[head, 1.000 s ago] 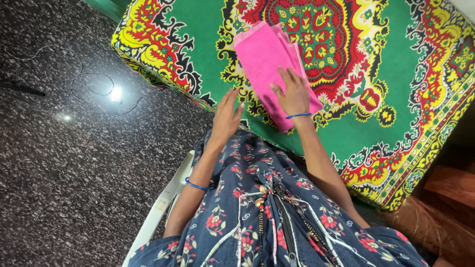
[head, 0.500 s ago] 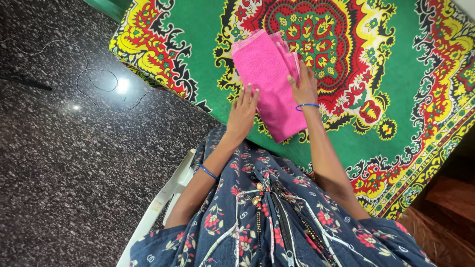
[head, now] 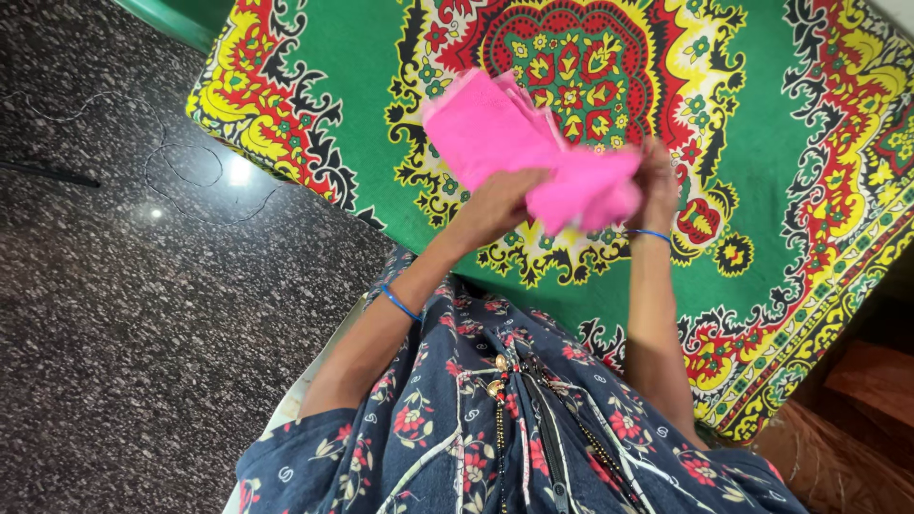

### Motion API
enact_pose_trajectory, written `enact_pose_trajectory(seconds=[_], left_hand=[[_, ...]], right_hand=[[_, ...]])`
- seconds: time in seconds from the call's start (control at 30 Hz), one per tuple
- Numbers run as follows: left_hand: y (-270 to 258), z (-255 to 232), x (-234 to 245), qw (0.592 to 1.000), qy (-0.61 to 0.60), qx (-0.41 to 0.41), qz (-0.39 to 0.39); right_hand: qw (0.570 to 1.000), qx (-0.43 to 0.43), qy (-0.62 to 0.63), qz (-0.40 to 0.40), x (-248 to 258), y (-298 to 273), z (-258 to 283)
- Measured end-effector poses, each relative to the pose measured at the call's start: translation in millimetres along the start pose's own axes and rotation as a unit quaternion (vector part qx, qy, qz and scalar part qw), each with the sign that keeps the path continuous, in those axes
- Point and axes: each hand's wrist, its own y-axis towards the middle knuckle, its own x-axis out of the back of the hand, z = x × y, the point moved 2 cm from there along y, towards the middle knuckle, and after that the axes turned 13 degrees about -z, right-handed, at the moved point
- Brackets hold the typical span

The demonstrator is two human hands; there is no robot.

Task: The person folds a pink towel by laying it flat on a table, folding its sides toward the center, and smoothing the fabric by hand.

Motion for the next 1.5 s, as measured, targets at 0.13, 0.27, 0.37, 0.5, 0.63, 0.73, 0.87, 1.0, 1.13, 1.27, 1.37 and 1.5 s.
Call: enact_pose_trajectory(seconds=[0.13,0.27,0.37,0.5,0.63,0.73,0.87,1.0,1.13,1.27,1.37,1.5], left_hand=[[37.6,3.7,18.1,0.937,-0.243,0.240,-0.081],[56.9,22.9,58.8,0.817,-0.446,0.315,-0.185],[47.0,41.1,81.5,0.825,-0.350,0.375,-0.237],[8.9,65.9,109.4,0.923,0.089,0.202,-0.316],[-23.0,89.7,123.1,0.898,0.311,0.253,-0.182],[-39.1,101.9,139.7,0.882,0.415,0.190,-0.117],[-58.3,107.7,164.2,0.871,0.466,0.146,-0.063],[-59.5,115.2,188.3,0.874,0.463,0.136,-0.067],[-55.9,126.1,215.1,0.870,0.459,0.159,-0.082],[-53.0,141.0,253.2,0.858,0.455,0.201,-0.129],[-57.5,155.5,280.2,0.832,0.476,0.230,-0.169],[-69.6,183.9,317.2,0.777,0.499,0.321,-0.212]], right_hand=[[0.978,0.189,-0.081,-0.037,-39.0,-39.4,65.0],[0.938,0.282,-0.199,0.018,-98.8,-56.7,94.4],[0.876,0.329,-0.350,0.057,-123.4,-44.0,81.8],[0.718,0.450,-0.510,0.146,-149.6,-31.1,35.0],[0.661,0.384,-0.606,0.218,-185.6,-43.9,-25.9],[0.591,0.345,-0.684,0.252,-205.1,-43.8,-58.2],[0.562,0.379,-0.697,0.236,-222.5,-25.5,-74.4],[0.549,0.373,-0.706,0.247,-230.2,-10.5,-75.6],[0.547,0.425,-0.679,0.245,-230.1,-6.3,-71.8],[0.527,0.449,-0.683,0.231,-234.0,-0.9,-74.2],[0.545,0.438,-0.678,0.226,-234.8,2.3,-76.2],[0.609,0.412,-0.655,0.174,-251.5,2.1,-71.3]])
